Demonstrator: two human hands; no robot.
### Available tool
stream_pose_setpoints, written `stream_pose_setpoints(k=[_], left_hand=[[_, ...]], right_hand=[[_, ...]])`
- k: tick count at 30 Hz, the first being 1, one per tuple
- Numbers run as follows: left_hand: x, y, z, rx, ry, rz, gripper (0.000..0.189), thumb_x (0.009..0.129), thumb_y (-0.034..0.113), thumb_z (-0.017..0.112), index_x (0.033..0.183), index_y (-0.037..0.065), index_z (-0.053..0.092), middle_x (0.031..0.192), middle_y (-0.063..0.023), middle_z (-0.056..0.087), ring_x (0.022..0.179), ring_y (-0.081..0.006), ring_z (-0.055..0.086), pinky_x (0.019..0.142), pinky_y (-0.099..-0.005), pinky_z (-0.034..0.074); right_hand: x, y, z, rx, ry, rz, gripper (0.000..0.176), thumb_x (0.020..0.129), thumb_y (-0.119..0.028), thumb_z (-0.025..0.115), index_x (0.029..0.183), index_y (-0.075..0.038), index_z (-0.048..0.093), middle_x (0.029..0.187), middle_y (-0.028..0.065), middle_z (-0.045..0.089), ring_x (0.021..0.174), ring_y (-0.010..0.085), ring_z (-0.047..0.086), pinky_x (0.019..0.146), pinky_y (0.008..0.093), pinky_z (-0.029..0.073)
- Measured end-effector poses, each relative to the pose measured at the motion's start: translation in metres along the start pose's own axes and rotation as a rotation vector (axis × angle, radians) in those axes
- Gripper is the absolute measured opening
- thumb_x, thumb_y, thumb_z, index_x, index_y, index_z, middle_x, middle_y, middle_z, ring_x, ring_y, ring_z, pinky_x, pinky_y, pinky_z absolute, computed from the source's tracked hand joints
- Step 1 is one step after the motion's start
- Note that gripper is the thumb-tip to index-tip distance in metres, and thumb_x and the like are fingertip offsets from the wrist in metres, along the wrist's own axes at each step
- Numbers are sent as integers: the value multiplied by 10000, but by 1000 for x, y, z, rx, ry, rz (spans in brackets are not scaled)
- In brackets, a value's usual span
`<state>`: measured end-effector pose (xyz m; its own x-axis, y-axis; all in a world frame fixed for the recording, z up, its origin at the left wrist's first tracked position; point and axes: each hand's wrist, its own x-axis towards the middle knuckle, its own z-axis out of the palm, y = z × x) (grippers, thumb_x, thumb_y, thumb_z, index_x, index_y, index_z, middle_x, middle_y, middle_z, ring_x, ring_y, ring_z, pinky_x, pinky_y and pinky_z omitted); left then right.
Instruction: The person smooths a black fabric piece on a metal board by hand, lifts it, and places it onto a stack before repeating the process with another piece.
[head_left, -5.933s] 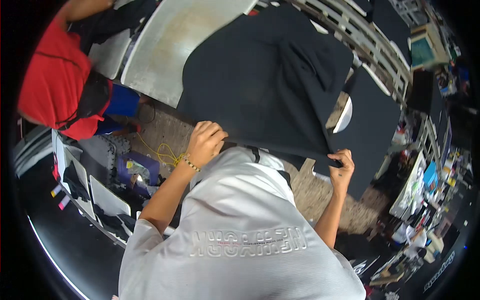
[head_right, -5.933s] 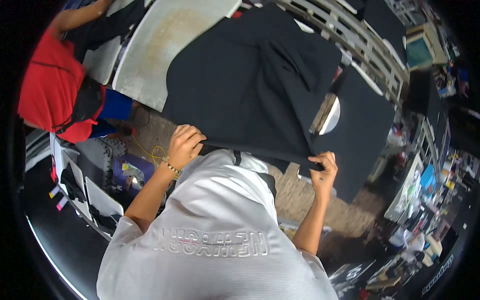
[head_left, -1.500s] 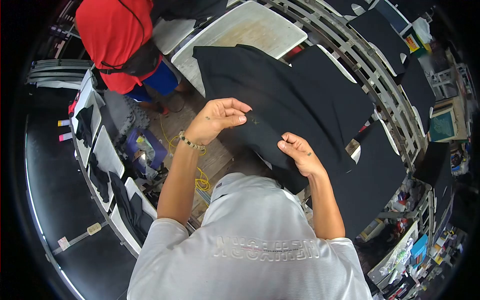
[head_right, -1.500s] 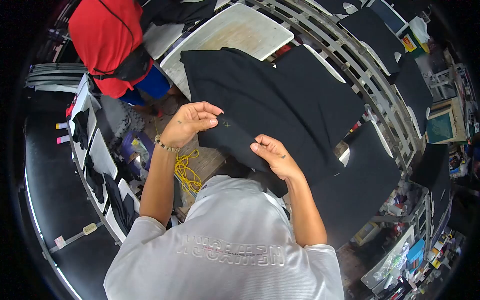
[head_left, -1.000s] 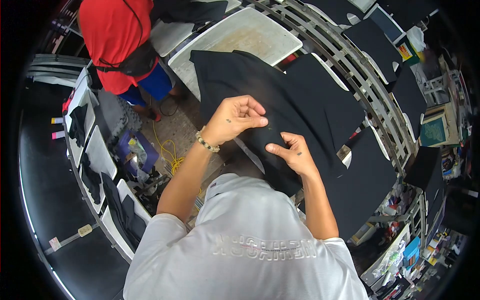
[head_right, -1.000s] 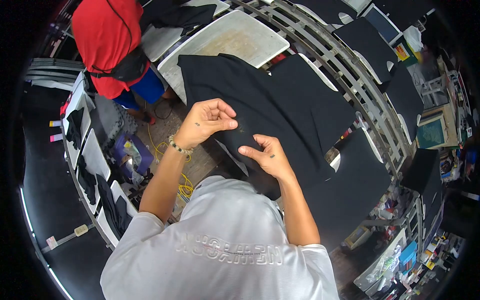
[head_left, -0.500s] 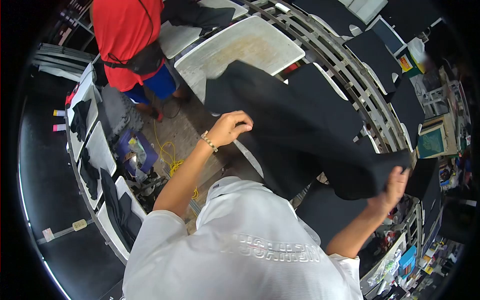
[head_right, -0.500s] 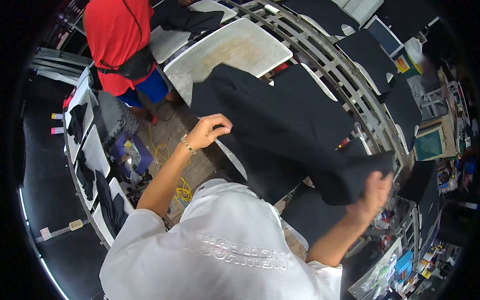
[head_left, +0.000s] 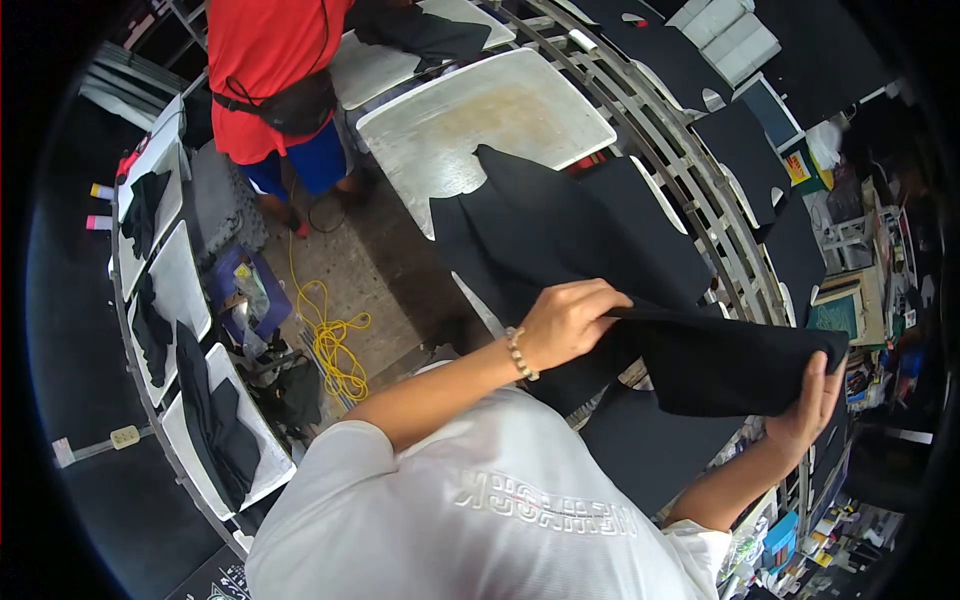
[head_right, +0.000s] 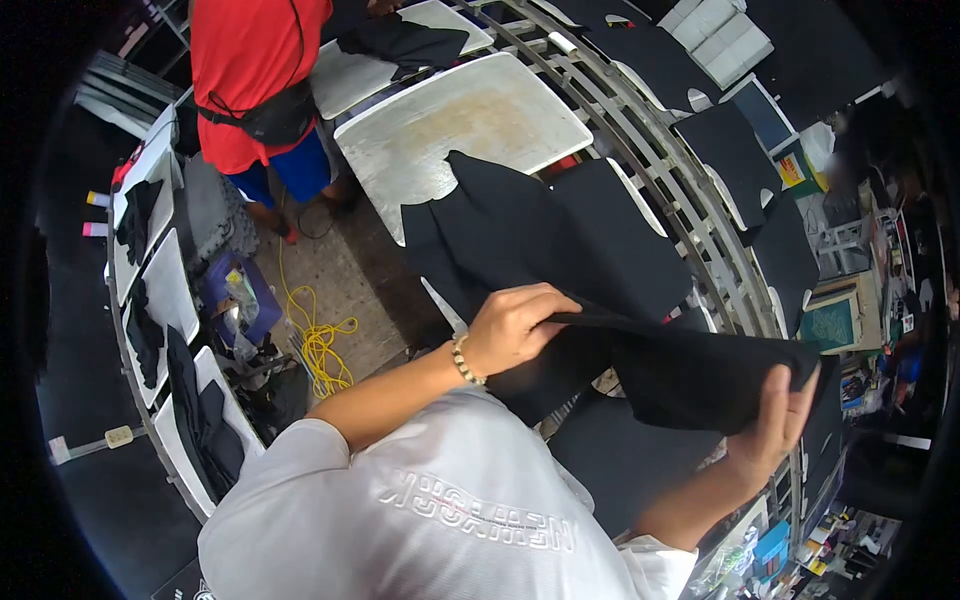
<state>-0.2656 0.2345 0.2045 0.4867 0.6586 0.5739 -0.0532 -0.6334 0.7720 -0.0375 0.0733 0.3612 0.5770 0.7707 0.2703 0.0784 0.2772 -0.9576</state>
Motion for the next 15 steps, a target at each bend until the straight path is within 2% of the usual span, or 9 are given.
stream_pose_setpoints(k=[2, 4, 6, 8, 9, 11, 12, 13, 15], left_hand=[[-12, -23, -18, 87, -38, -41, 228, 693, -10, 735, 913, 27, 685, 877, -119, 681, 796, -310, 673, 703, -379, 545], [-33, -57, -35, 87, -88, -153, 228, 691, -1, 743, 911, 29, 692, 875, -121, 679, 782, -317, 667, 682, -383, 532], [-54, -90, -58, 169, -124, -182, 215, 711, 19, 751, 919, 25, 697, 858, -131, 677, 762, -324, 656, 668, -380, 521], [-68, -113, -86, 178, -105, -249, 190, 732, 31, 753, 914, 17, 703, 837, -150, 668, 753, -324, 650, 666, -374, 517], [-68, -116, -108, 194, -130, -258, 176, 739, 32, 751, 907, 11, 705, 828, -147, 669, 748, -302, 656, 666, -363, 515], [-51, -104, -165, 160, -184, -339, 154, 750, 32, 742, 898, 4, 711, 814, -130, 673, 740, -248, 661, 666, -341, 509], [-32, -88, -199, 111, -214, -410, 147, 753, 30, 735, 896, 4, 714, 809, -115, 676, 737, -217, 662, 665, -329, 505], [-9, -70, -233, 137, -199, -414, 145, 762, 4, 702, 907, 1, 715, 815, -85, 669, 747, -177, 647, 666, -320, 502], [43, -28, -294, 281, -93, -287, 127, 775, -21, 657, 897, -16, 695, 820, -68, 631, 801, -155, 623, 718, -275, 477]], right_hand=[[7, -4, -26, -31, 222, -68, 464, 967, -138, 584, 1382, 29, 460, 1212, 164, 600, 1060, 218, 621, 895, 374, 524], [12, -4, -65, -811, 298, -601, 462, 961, -178, 597, 1364, 20, 488, 1244, 195, 584, 1094, 262, 612, 911, 392, 530], [26, -52, -21, -115, 687, -137, 553, 932, -298, 585, 1394, -14, 476, 1355, 147, 541, 1192, 284, 573, 1052, 441, 457], [32, -67, -81, -144, 696, -229, 557, 936, -315, 556, 1403, -25, 466, 1368, 125, 537, 1211, 279, 561, 1067, 441, 444], [32, -71, -68, -149, 695, -228, 557, 936, -315, 556, 1403, -25, 466, 1368, 125, 537, 1211, 279, 561, 1067, 441, 444], [29, -83, -27, -1642, 320, -1011, 521, 955, -310, 530, 1398, -39, 493, 1366, 127, 548, 1187, 271, 580, 1050, 415, 452], [29, -91, -15, -1818, 342, -1056, 504, 964, -309, 516, 1387, -35, 501, 1355, 124, 555, 1183, 265, 581, 1042, 406, 453], [25, -98, -7, -1880, 403, -988, 489, 974, -307, 502, 1377, -30, 509, 1344, 122, 563, 1179, 260, 581, 1035, 398, 455], [22, -113, -6, -2058, 497, -850, 462, 993, -304, 474, 1355, -21, 524, 1321, 117, 578, 1171, 250, 582, 1020, 381, 457]])
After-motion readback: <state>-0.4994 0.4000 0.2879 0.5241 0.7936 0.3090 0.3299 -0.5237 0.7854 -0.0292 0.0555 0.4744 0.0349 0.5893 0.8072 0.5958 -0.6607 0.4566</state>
